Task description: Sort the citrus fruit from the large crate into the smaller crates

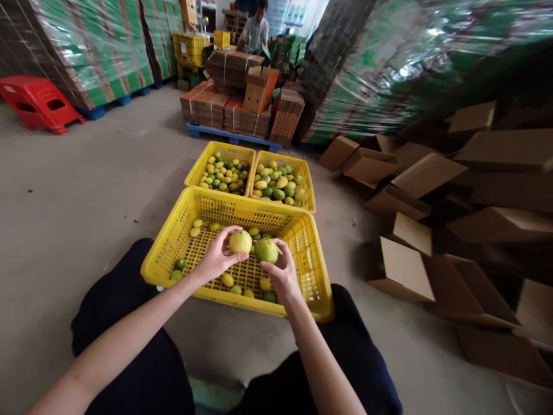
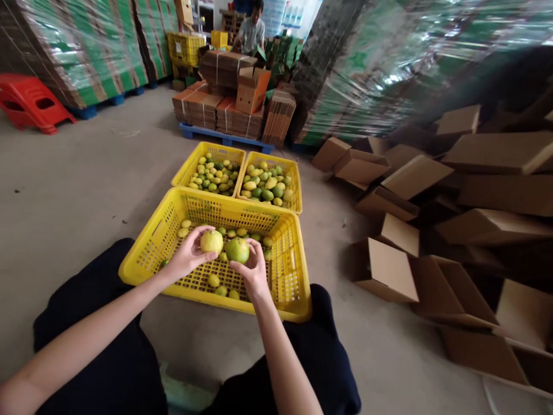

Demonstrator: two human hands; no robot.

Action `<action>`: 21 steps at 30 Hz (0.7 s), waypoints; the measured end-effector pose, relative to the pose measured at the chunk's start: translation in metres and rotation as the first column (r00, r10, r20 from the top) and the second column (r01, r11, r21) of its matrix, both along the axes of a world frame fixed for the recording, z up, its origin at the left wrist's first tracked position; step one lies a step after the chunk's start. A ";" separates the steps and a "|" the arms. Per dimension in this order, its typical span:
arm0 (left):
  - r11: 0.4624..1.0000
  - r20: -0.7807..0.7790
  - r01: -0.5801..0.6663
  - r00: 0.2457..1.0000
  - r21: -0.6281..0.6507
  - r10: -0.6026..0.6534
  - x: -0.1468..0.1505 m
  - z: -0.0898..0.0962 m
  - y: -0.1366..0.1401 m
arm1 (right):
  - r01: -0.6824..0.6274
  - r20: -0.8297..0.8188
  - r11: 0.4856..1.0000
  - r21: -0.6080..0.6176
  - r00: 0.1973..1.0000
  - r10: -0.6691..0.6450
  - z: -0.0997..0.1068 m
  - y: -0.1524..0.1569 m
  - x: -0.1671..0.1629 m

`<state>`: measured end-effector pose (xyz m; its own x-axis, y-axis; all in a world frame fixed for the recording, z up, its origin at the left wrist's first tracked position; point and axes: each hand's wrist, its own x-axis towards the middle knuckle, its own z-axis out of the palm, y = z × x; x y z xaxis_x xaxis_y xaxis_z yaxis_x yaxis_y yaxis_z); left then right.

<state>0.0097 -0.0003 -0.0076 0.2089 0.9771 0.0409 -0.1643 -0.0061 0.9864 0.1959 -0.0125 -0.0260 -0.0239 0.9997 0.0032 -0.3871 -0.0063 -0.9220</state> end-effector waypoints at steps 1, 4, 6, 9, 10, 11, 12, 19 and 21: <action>1.000 -0.012 0.004 1.000 0.011 -0.004 0.000 -0.001 0.000 | 0.013 0.024 0.999 0.038 1.000 -0.014 0.001 0.000 -0.001; 0.998 -0.063 0.006 0.998 0.057 -0.002 0.001 -0.003 -0.001 | 0.079 0.158 0.984 0.163 0.982 -0.105 0.003 -0.002 -0.001; 0.996 -0.083 -0.008 0.996 0.090 0.015 0.001 -0.003 -0.001 | 0.106 0.264 0.963 0.247 0.949 -0.172 0.004 -0.003 0.000; 0.991 -0.106 -0.005 0.994 0.135 0.019 0.000 -0.001 -0.001 | 0.106 0.382 0.920 0.377 0.887 -0.259 0.002 -0.005 0.000; 0.988 -0.119 0.006 0.993 0.151 0.013 0.000 0.000 -0.001 | 0.102 0.407 0.904 0.416 0.868 -0.285 0.001 -0.006 0.000; 0.986 -0.132 0.014 0.991 0.167 0.008 -0.001 0.001 -0.001 | 0.098 0.426 0.889 0.448 0.851 -0.308 0.000 -0.006 -0.001; 0.983 -0.143 0.020 0.990 0.182 0.006 -0.001 0.002 -0.001 | 0.095 0.439 0.876 0.473 0.836 -0.328 0.000 -0.007 -0.001; 0.994 -0.103 0.035 0.994 0.104 -0.024 -0.002 0.003 -0.001 | 0.127 0.499 0.850 0.511 0.761 -0.414 0.007 -0.009 0.000; 0.997 -0.065 0.041 0.997 0.072 -0.037 -0.002 0.003 -0.001 | 0.127 0.499 0.860 0.494 0.769 -0.400 0.008 -0.010 0.000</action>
